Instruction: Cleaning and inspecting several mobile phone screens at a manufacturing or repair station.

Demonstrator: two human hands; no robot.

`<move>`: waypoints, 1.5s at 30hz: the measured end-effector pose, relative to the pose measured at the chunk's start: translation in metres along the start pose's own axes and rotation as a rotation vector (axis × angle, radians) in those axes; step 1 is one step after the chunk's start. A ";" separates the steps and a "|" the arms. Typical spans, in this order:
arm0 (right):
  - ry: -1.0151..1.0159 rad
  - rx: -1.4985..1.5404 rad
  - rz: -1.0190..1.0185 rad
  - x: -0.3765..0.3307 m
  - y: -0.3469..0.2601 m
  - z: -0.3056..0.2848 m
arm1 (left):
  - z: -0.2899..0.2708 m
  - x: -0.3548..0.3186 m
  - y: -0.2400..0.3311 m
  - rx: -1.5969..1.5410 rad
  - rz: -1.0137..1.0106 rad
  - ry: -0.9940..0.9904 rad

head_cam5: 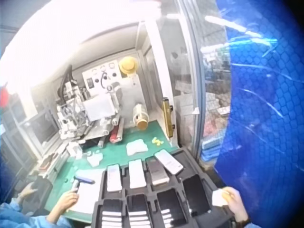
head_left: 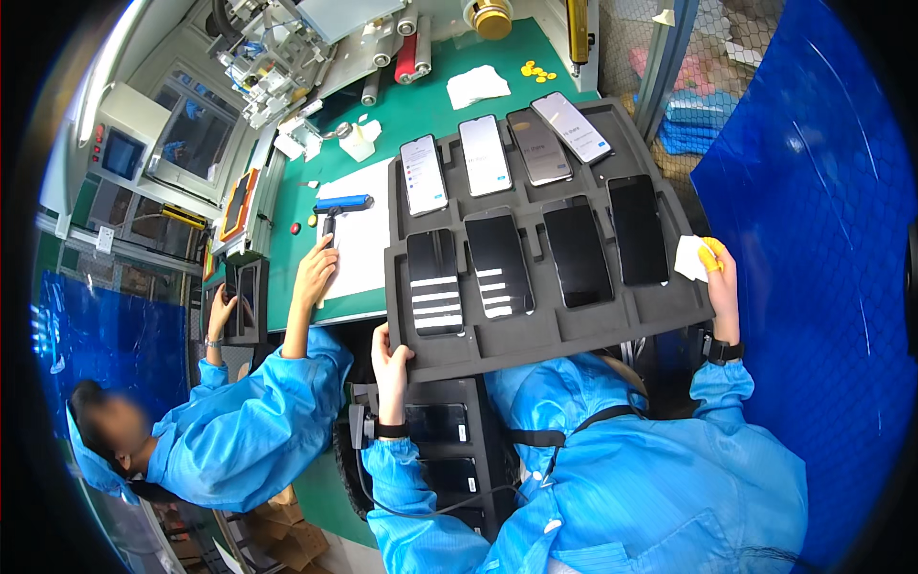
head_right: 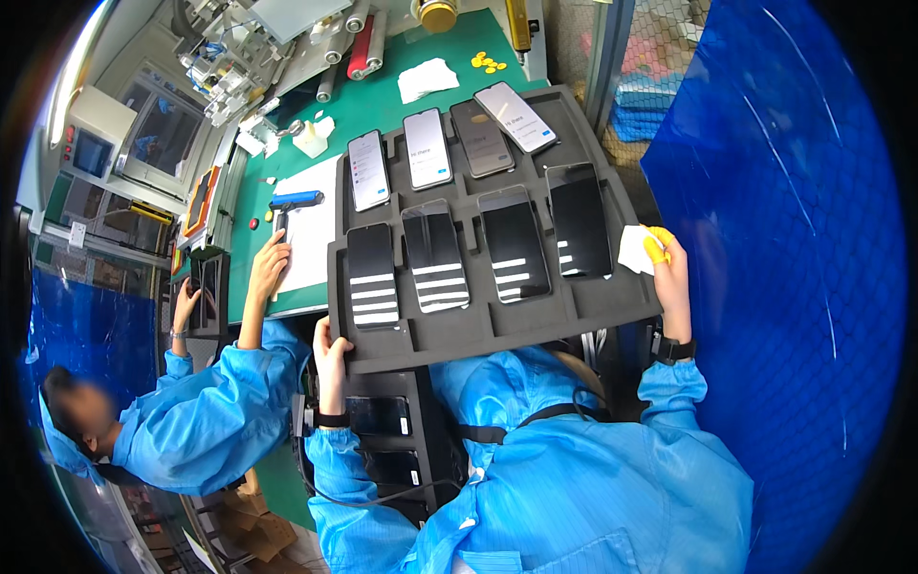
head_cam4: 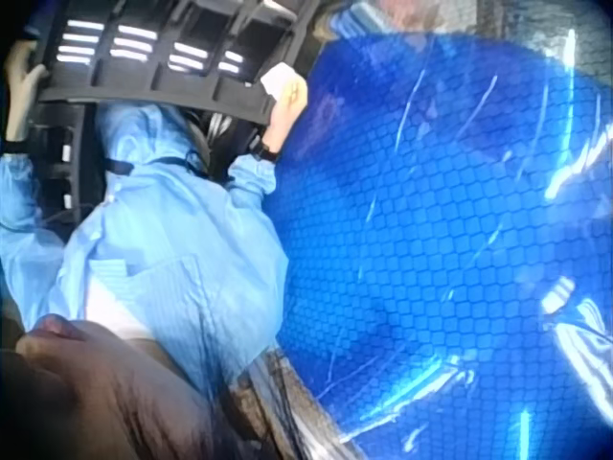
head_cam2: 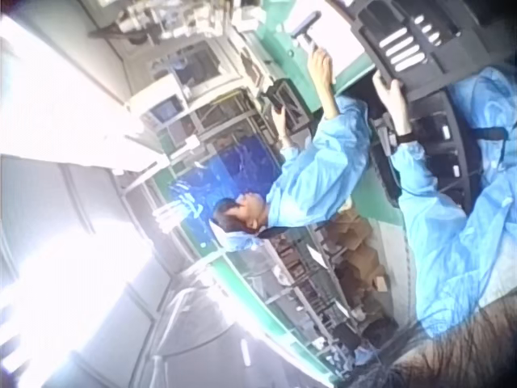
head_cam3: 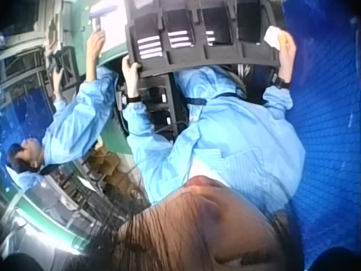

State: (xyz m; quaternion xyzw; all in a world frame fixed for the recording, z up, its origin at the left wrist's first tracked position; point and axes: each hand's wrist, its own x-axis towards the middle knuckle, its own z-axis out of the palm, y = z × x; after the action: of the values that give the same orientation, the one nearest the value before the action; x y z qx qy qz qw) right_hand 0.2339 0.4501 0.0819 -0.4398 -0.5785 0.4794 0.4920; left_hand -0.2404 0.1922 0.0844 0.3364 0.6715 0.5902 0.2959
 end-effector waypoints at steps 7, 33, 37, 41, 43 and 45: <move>0.037 -0.027 -0.036 0.012 0.019 -0.008 | 0.008 0.010 0.000 0.022 0.059 0.052; 0.005 -0.113 -0.066 0.030 0.045 0.002 | 0.017 0.043 -0.034 0.530 0.264 0.192; 0.038 -0.317 -0.074 0.031 0.044 0.002 | 0.021 0.045 -0.028 0.685 0.262 0.108; 0.111 -0.732 -0.474 0.017 0.022 0.013 | 0.017 0.033 -0.026 0.788 0.273 0.148; 0.101 -0.657 -0.412 -0.007 -0.030 0.037 | 0.014 0.022 -0.026 0.750 0.327 0.211; 0.064 -0.633 -0.460 -0.024 -0.051 0.051 | 0.015 0.003 -0.014 0.768 0.321 0.258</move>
State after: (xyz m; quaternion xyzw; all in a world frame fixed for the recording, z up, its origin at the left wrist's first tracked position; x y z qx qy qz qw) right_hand 0.1849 0.4122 0.1255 -0.4436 -0.7655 0.1406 0.4445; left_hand -0.2316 0.2023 0.0689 0.4457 0.8130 0.3731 -0.0326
